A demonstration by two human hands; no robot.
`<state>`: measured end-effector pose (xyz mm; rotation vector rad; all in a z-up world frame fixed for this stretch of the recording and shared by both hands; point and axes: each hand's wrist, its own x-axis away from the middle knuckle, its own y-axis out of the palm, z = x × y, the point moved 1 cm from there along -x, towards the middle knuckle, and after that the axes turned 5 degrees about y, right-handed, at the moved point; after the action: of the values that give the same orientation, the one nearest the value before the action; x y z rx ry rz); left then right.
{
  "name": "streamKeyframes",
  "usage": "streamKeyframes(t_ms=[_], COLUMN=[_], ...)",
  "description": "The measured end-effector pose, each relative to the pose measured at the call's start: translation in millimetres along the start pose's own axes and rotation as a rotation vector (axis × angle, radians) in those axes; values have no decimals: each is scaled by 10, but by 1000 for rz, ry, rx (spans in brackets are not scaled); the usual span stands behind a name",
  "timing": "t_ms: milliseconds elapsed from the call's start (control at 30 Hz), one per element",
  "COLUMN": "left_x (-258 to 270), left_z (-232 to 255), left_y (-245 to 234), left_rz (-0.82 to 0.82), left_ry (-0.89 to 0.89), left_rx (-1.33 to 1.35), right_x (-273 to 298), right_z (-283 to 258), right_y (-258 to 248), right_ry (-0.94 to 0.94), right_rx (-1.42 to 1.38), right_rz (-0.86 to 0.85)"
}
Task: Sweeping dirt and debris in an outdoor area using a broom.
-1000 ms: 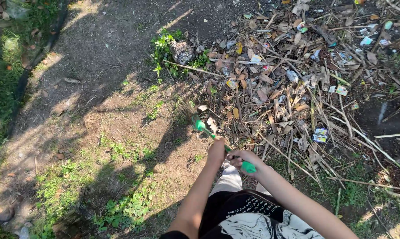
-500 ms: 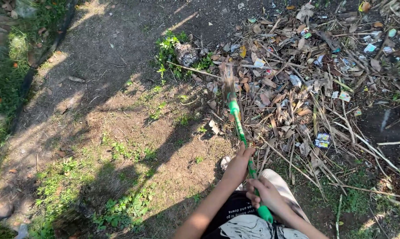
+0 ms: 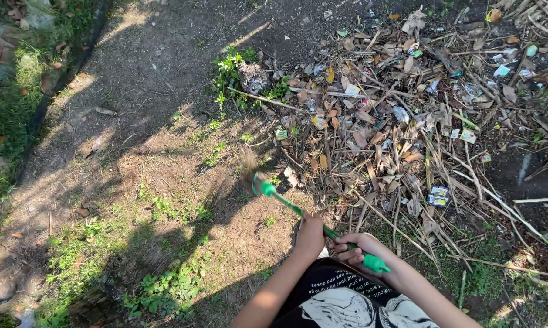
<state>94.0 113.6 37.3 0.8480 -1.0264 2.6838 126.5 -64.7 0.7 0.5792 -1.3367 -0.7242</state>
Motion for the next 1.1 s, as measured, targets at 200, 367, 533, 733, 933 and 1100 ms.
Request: streamKeyframes(t_ms=[200, 367, 533, 733, 933, 1100], left_x=[-457, -379, -362, -411, -56, 6], left_z=[-307, 536, 1209, 1508, 2002, 1970], left_y=[879, 821, 725, 1162, 932, 1035], left_rz=[-202, -135, -77, -57, 22, 69], left_ry=[57, 220, 291, 283, 295, 40], left_rx=[156, 52, 75, 255, 80, 40], right_x=[53, 635, 1287, 1753, 2051, 2192], right_z=[48, -26, -137, -36, -304, -421], right_y=[-504, -929, -596, -515, -680, -726], right_ry=[-139, -187, -316, -435, -344, -197], right_rx=[467, 207, 174, 329, 518, 402], right_rz=[308, 149, 275, 384, 403, 315])
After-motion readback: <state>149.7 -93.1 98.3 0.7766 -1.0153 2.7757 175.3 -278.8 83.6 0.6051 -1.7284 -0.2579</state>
